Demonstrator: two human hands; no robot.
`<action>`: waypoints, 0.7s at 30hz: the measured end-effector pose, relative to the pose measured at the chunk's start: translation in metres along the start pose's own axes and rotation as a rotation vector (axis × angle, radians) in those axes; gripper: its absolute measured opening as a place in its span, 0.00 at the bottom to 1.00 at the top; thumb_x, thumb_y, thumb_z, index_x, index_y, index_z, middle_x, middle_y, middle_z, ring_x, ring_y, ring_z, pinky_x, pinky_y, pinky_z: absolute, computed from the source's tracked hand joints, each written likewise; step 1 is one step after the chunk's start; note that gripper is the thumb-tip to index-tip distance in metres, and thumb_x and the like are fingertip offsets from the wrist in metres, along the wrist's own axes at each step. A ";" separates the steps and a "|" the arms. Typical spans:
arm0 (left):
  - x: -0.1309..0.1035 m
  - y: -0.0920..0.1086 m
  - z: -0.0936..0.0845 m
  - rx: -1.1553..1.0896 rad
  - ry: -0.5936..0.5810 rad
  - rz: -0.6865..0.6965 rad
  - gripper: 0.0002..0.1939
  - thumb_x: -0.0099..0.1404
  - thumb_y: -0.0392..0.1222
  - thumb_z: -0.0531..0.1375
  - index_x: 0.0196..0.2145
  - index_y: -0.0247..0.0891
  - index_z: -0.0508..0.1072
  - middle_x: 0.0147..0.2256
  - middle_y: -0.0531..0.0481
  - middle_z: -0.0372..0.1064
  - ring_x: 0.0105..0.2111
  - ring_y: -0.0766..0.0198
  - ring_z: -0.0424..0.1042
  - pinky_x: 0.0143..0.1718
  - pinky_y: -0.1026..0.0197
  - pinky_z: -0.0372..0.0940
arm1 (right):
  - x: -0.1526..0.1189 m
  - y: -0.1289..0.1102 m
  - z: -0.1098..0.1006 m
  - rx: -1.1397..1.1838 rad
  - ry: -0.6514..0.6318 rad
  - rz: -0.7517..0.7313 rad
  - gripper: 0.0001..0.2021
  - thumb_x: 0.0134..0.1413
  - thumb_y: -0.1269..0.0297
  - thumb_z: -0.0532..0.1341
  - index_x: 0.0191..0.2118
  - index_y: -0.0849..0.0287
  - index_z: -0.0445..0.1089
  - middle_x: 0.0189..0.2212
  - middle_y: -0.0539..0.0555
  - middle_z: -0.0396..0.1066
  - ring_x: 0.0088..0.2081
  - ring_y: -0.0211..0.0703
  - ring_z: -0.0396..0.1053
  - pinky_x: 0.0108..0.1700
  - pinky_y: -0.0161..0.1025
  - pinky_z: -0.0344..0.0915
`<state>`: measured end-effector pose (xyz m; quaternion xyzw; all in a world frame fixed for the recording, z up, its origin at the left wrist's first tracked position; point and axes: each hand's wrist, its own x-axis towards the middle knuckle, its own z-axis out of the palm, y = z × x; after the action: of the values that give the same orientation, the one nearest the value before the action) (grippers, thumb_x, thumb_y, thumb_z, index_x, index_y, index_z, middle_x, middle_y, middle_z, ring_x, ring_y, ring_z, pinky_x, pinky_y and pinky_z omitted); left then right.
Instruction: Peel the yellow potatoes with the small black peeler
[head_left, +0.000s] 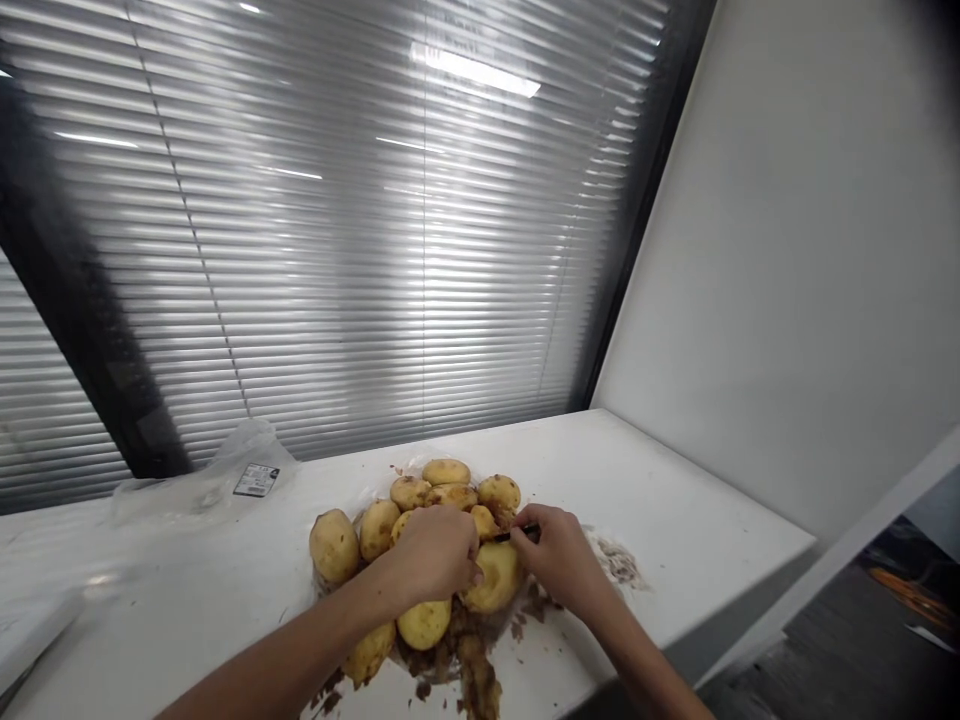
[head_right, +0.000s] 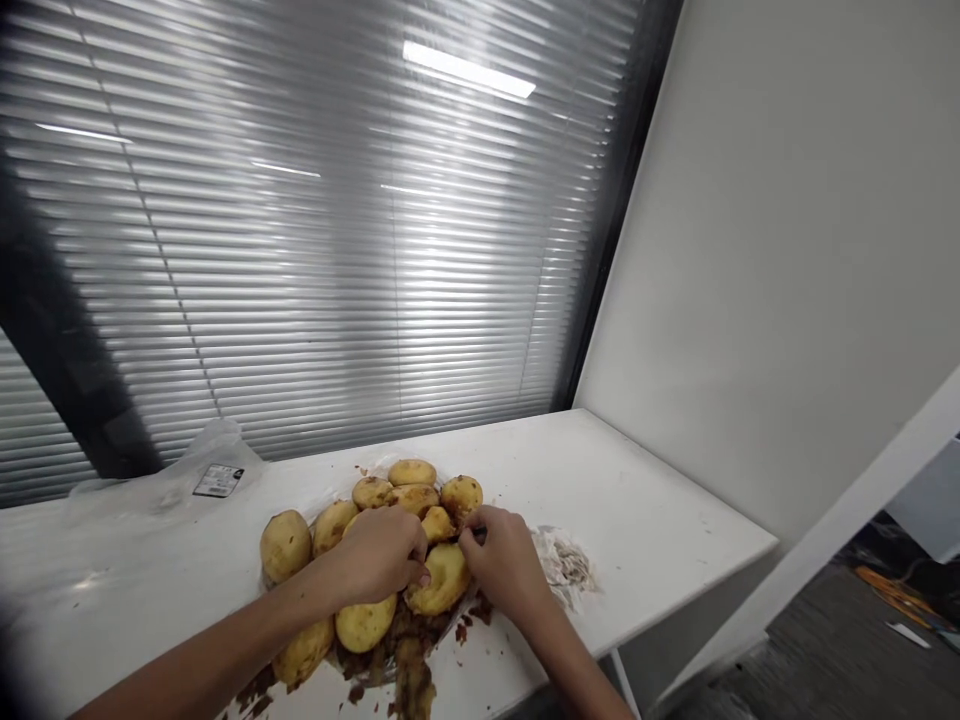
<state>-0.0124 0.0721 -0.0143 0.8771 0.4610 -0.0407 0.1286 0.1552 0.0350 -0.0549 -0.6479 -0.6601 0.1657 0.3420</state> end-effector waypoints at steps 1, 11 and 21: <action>0.000 0.000 0.000 0.000 0.002 0.006 0.14 0.54 0.44 0.66 0.18 0.36 0.68 0.18 0.53 0.61 0.24 0.66 0.63 0.27 0.63 0.55 | 0.000 -0.001 -0.001 0.009 -0.003 0.005 0.10 0.46 0.71 0.55 0.25 0.60 0.74 0.23 0.53 0.75 0.28 0.43 0.71 0.30 0.34 0.60; 0.001 -0.001 0.001 -0.013 -0.004 0.015 0.17 0.53 0.42 0.66 0.16 0.35 0.65 0.17 0.53 0.61 0.25 0.65 0.63 0.27 0.62 0.52 | 0.001 0.000 -0.007 -0.030 -0.012 0.020 0.11 0.45 0.73 0.55 0.25 0.59 0.75 0.24 0.53 0.76 0.28 0.43 0.71 0.30 0.33 0.60; 0.003 -0.001 0.002 -0.023 -0.020 -0.001 0.17 0.53 0.43 0.67 0.16 0.35 0.65 0.18 0.53 0.61 0.25 0.65 0.65 0.28 0.62 0.53 | -0.003 0.002 -0.020 0.062 -0.052 0.020 0.10 0.43 0.71 0.55 0.24 0.60 0.74 0.23 0.52 0.76 0.27 0.42 0.71 0.29 0.33 0.60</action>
<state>-0.0120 0.0745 -0.0168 0.8748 0.4608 -0.0441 0.1431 0.1695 0.0278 -0.0430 -0.6393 -0.6567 0.2062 0.3429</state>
